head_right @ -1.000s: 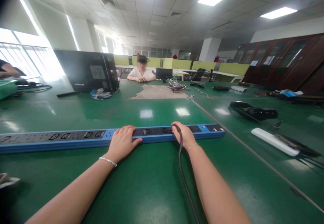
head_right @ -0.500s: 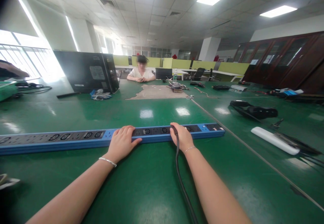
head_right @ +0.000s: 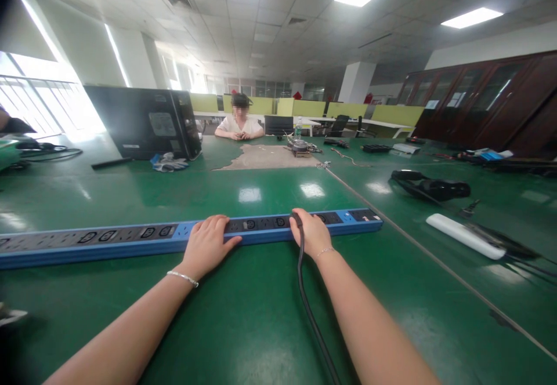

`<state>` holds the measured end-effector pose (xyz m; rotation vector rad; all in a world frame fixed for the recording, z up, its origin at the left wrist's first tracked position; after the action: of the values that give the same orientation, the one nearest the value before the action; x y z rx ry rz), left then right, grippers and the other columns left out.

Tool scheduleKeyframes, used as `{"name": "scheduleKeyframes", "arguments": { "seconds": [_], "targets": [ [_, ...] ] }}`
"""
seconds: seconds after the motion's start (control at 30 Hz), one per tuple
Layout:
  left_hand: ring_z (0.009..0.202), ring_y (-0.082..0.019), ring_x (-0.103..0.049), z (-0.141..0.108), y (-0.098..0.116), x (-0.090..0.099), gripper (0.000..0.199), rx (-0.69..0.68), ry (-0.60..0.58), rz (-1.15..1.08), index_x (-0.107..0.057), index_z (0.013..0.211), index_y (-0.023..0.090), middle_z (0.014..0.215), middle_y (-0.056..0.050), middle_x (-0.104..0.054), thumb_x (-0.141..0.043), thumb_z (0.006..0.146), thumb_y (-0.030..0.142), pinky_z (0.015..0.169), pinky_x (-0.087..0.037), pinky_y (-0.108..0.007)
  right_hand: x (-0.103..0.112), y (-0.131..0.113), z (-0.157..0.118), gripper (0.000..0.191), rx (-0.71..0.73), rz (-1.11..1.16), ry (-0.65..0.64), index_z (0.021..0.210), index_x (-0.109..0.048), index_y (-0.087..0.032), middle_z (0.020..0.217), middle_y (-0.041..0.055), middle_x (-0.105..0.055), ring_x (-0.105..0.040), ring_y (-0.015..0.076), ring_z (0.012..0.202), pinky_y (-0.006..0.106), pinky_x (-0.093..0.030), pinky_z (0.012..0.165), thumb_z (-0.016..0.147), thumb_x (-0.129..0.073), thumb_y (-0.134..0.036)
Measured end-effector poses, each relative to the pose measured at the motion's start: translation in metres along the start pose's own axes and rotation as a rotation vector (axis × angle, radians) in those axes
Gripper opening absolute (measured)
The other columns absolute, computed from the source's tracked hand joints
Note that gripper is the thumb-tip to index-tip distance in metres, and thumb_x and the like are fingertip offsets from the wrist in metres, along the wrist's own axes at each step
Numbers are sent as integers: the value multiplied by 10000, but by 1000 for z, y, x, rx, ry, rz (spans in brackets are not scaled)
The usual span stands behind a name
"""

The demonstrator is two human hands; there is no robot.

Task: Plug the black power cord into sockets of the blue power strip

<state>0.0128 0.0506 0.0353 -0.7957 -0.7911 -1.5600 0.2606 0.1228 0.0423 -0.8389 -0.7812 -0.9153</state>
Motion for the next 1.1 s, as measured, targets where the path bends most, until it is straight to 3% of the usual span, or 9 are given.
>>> {"name": "scheduleKeyframes", "arguments": {
  "seconds": [0.17, 0.33, 0.47, 0.7, 0.93, 1.1],
  "targets": [
    [1081, -255, -498, 0, 0, 0, 456, -6, -2, 1, -515, 1090, 154, 1125, -111, -589, -489, 794, 499, 902, -358, -400, -12, 0, -5, 330, 36, 129, 191, 1117, -568, -210, 1063, 55, -665, -608, 203, 966, 386, -390, 941, 848, -408, -316],
    [1094, -258, -490, 0, 0, 0, 448, -8, -7, -2, -515, 1095, 167, 1132, -115, -584, -479, 798, 501, 913, -352, -405, -19, 0, -5, 337, -25, 92, 257, 1097, -601, -209, 1097, 64, -652, -549, 223, 1089, 394, -364, 961, 830, -439, -335],
    [1092, -260, -489, 0, 1, 0, 452, 0, -17, -15, -516, 1094, 170, 1127, -115, -584, -485, 792, 505, 913, -354, -409, -18, -1, -6, 346, -71, 22, 267, 1121, -602, -240, 1154, 40, -625, -490, 248, 1158, 426, -339, 975, 834, -438, -343],
    [1086, -261, -493, 0, 1, 1, 440, 11, -19, -11, -517, 1078, 170, 1118, -114, -587, -492, 789, 501, 908, -355, -406, -15, -1, -3, 320, -101, -4, 236, 1049, -649, -254, 1024, 47, -676, -543, 239, 1088, 397, -371, 942, 829, -444, -364],
    [1088, -264, -493, 0, 1, 1, 438, -3, -9, 0, -511, 1076, 165, 1117, -115, -589, -489, 793, 500, 902, -356, -407, -19, 0, -7, 400, -89, -24, 218, 1186, -569, -236, 1116, 71, -639, -502, 245, 1145, 427, -329, 973, 839, -441, -390],
    [1087, -263, -495, 1, 1, 0, 441, 1, -19, -4, -518, 1084, 174, 1124, -116, -588, -493, 789, 501, 903, -359, -412, -17, 0, -7, 382, -82, -3, 234, 1177, -574, -251, 1134, 58, -633, -500, 249, 1147, 442, -322, 979, 838, -457, -383]
  ]
}}
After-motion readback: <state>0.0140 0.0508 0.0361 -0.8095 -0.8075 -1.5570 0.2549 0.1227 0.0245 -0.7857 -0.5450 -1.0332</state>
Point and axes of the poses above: each hand's wrist, its own z-axis towards the middle knuckle, its own x-axis out of the back of the hand, y = z × x, the point moved 3 cm from there along z, towards the middle knuckle
